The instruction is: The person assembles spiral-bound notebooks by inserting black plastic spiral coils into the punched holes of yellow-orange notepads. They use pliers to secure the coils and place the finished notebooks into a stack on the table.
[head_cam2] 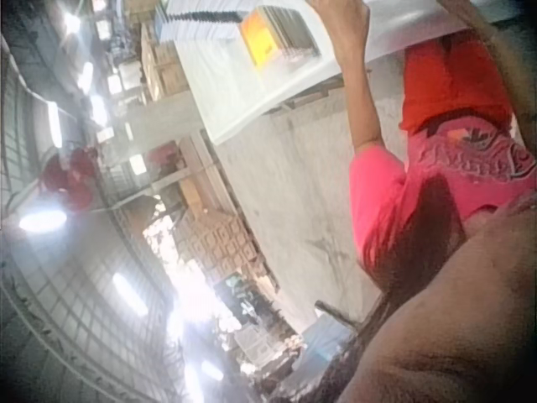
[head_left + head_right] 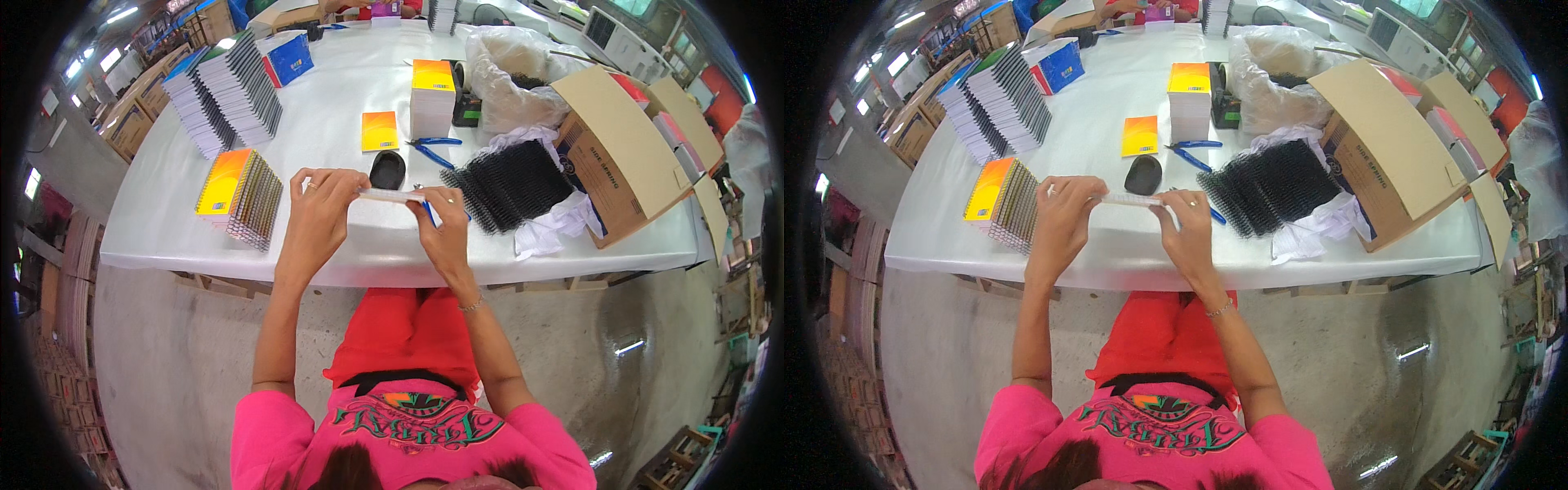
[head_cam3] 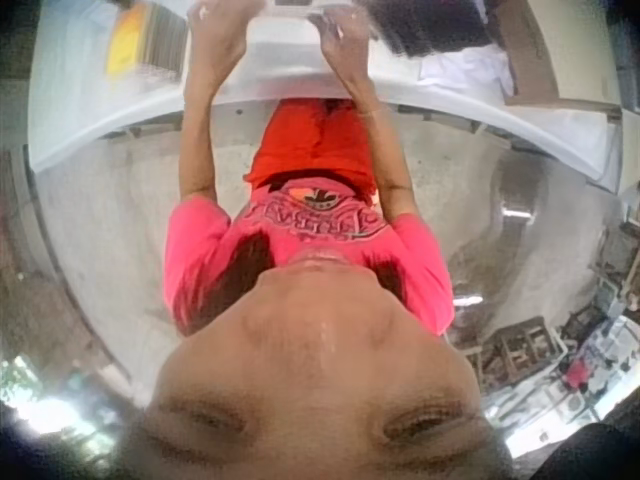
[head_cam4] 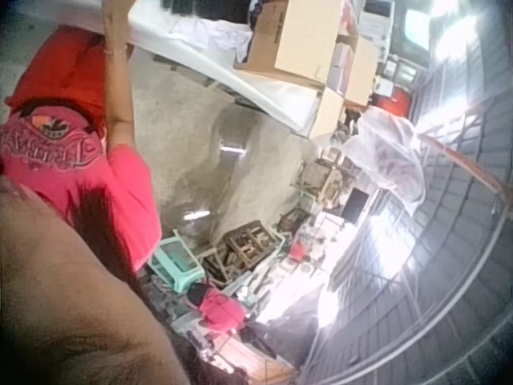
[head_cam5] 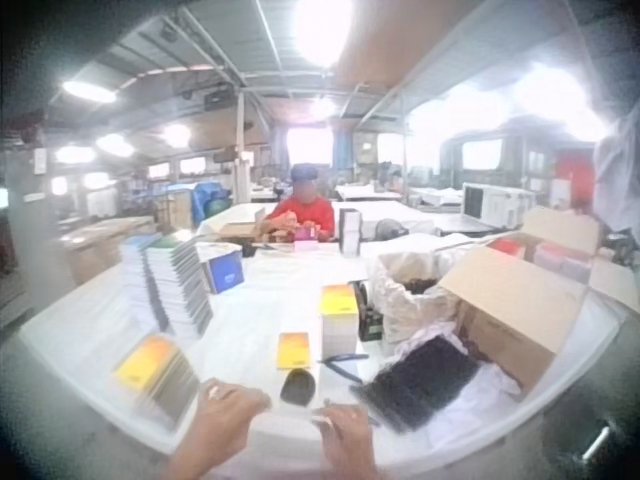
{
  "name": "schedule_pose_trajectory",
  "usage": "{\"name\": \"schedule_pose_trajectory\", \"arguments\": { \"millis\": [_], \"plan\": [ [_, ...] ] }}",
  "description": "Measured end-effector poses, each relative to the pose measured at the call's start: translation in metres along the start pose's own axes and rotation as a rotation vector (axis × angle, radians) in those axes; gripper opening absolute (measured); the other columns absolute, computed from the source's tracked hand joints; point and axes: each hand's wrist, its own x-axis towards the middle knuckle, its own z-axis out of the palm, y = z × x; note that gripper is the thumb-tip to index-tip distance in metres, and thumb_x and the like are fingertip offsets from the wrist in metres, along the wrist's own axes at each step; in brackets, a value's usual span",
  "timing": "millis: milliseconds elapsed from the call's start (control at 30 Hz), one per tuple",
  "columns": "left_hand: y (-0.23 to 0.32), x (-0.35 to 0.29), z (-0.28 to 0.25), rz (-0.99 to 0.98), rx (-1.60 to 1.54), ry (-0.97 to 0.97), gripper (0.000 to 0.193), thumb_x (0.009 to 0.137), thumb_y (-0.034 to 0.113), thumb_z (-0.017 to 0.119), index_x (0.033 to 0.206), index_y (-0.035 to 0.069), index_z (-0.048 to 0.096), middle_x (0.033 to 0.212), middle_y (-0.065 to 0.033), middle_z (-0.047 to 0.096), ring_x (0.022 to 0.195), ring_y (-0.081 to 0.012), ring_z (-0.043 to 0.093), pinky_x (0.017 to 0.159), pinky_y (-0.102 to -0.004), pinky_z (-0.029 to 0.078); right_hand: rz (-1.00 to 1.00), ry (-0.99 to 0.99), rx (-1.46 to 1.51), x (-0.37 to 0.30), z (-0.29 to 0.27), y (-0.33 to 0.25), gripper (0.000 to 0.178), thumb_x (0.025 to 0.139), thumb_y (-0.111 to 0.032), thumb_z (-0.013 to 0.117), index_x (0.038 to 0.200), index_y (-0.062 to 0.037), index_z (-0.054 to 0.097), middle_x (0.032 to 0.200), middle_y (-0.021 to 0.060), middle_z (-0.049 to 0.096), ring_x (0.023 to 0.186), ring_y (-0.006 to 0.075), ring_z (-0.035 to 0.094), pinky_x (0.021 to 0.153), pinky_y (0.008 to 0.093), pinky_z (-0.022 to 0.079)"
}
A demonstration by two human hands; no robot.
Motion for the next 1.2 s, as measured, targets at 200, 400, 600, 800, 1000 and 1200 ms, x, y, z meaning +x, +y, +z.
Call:
{"name": "schedule_pose_trajectory", "arguments": {
  "millis": [200,400,600,800,1000,1200],
  "plan": [
    [-0.008,-0.027,0.064,-0.159,0.204,-0.154,0.04,0.088,0.005,0.057,0.126,0.017,0.058,0.112,-0.0032,0.057,0.114,-0.0225,0.053,0.112,-0.0602,0.019,0.17,-0.148,-0.216,-0.033,0.032,0.038,0.015,0.08,-0.013,0.072,0.094,-0.006,0.072,0.09,0.0094,0.068,0.092,0.031,0.056,0.082,0.0446,0.04],
    [0.011,-0.031,0.089,-0.314,0.169,-0.114,0.044,0.093,0.044,0.061,0.126,0.015,0.058,0.117,-0.0054,0.053,0.124,-0.0267,0.043,0.112,-0.0706,0.007,0.164,-0.247,-0.257,-0.027,0.007,0.044,0.027,0.076,-0.018,0.076,0.103,-0.0149,0.074,0.104,0.007,0.068,0.099,0.0299,0.057,0.089,0.0477,0.037],
    [0.018,-0.027,0.103,-0.361,0.04,0.03,0.066,0.073,0.061,0.077,0.111,0.009,0.063,0.117,-0.0089,0.052,0.124,-0.0313,0.04,0.11,-0.0667,0.015,0.287,0.137,-0.699,0.021,-0.099,0.087,0.025,0.082,-0.025,0.074,0.107,-0.0198,0.072,0.111,0.0102,0.059,0.107,0.0348,0.052,0.091,0.0499,0.038],
    [0.018,-0.023,0.112,-0.371,-0.006,0.158,0.057,0.069,0.051,0.084,0.093,0.004,0.062,0.108,-0.0114,0.055,0.115,-0.0309,0.043,0.1,-0.0525,0.03,0.241,0.107,-0.674,-0.003,-0.138,0.113,0.023,0.085,-0.021,0.073,0.104,-0.0085,0.069,0.103,0.0143,0.056,0.1,0.0348,0.052,0.087,0.0443,0.043],
    [0.018,-0.022,0.117,-0.357,0.044,0.19,0.049,0.072,0.045,0.082,0.09,0.004,0.062,0.101,-0.0095,0.055,0.111,-0.0302,0.043,0.097,-0.0519,0.03,0.405,-0.02,-0.519,-0.01,-0.131,0.081,0.03,0.08,-0.018,0.079,0.104,-0.0039,0.068,0.097,0.0158,0.058,0.096,0.0326,0.056,0.087,0.0415,0.045],
    [0.017,-0.023,0.116,-0.337,0.033,0.203,0.046,0.072,0.045,0.083,0.086,0.006,0.063,0.097,-0.0079,0.054,0.107,-0.0298,0.043,0.096,-0.0497,0.032,0.478,-0.098,-0.457,-0.012,-0.124,0.075,0.036,0.077,-0.016,0.08,0.105,0.0012,0.067,0.096,0.0172,0.059,0.092,0.0324,0.058,0.083,0.0413,0.047]
  ]
}}
